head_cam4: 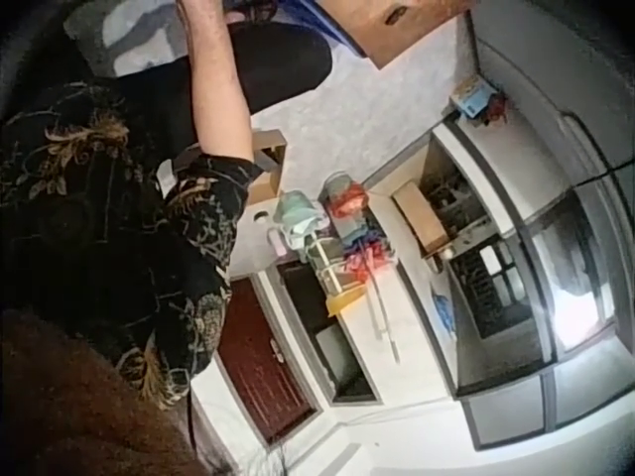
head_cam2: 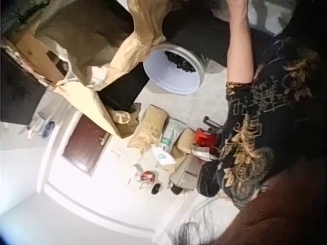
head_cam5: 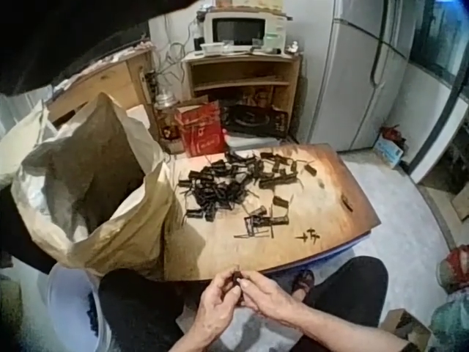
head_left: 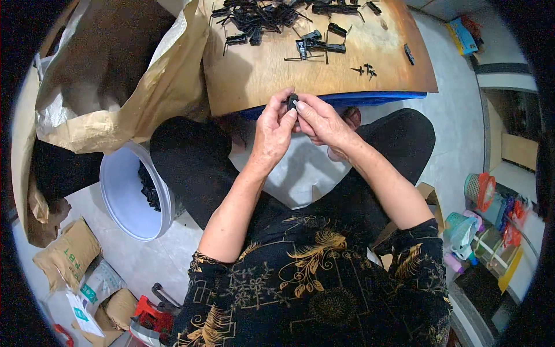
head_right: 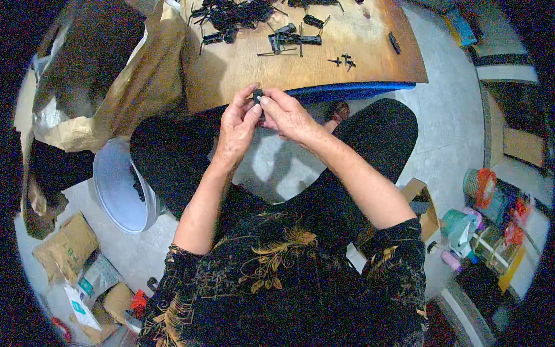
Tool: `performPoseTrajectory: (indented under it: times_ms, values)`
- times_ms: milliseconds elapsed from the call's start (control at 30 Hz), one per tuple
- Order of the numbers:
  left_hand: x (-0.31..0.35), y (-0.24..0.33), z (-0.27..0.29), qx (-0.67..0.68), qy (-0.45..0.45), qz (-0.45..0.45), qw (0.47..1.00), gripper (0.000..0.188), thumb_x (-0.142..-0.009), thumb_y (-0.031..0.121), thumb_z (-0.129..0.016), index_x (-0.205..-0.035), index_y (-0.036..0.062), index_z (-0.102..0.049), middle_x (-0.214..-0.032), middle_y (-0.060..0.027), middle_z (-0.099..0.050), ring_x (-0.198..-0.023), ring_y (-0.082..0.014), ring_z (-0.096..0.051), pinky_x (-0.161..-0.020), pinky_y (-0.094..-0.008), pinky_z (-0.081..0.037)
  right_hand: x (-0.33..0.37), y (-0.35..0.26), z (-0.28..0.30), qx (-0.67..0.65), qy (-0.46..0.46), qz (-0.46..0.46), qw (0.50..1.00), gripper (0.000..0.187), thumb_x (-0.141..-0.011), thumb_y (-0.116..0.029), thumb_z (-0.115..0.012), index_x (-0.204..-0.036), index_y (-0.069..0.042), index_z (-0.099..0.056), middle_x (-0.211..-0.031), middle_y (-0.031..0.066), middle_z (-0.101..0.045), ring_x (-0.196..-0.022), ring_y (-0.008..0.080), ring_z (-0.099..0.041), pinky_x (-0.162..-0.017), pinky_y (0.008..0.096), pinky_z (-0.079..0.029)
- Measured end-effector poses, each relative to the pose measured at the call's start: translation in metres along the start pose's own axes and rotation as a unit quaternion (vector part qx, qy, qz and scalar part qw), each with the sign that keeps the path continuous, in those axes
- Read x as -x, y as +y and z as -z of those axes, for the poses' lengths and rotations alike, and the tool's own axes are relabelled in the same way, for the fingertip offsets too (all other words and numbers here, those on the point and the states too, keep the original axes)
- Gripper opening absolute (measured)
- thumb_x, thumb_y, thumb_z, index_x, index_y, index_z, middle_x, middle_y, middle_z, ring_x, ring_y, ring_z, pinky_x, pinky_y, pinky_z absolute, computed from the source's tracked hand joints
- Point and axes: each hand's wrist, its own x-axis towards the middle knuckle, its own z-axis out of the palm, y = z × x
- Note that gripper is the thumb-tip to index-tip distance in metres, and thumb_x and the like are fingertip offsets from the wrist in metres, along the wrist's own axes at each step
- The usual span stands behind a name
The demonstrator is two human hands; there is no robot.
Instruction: Sorting small black plastic components from a large paper bag into a white bucket.
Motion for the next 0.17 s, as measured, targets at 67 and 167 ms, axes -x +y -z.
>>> performPoseTrajectory:
  times_ms: [67,167]
  values:
    - [-0.0015,-0.0041,0.0005,-0.023,0.01,-0.017,1.0,0.035,-0.089,0.002,-0.045,-0.124,0.0037,-0.042,-0.095,-0.0063,-0.057,-0.08,-0.0093,-0.054,-0.067,-0.0226,-0.047,-0.0019,0.0013,0.002,-0.001,-0.001,0.0,1.0,0.033,-0.094,-0.027,-0.042,-0.115,-0.003,-0.047,-0.064,-0.0036,-0.043,-0.053,0.0044,-0.04,-0.044,0.019,-0.033]
    - [-0.0039,-0.0104,0.0012,-0.06,0.008,-0.032,0.998,0.036,-0.089,0.003,-0.047,-0.124,0.0041,-0.042,-0.098,-0.0069,-0.057,-0.082,-0.0099,-0.054,-0.07,-0.0227,-0.047,-0.0052,0.0025,0.0028,0.001,0.014,-0.009,1.0,0.032,-0.094,-0.027,-0.042,-0.115,-0.004,-0.047,-0.064,-0.0032,-0.044,-0.054,0.0049,-0.04,-0.046,0.0189,-0.035]
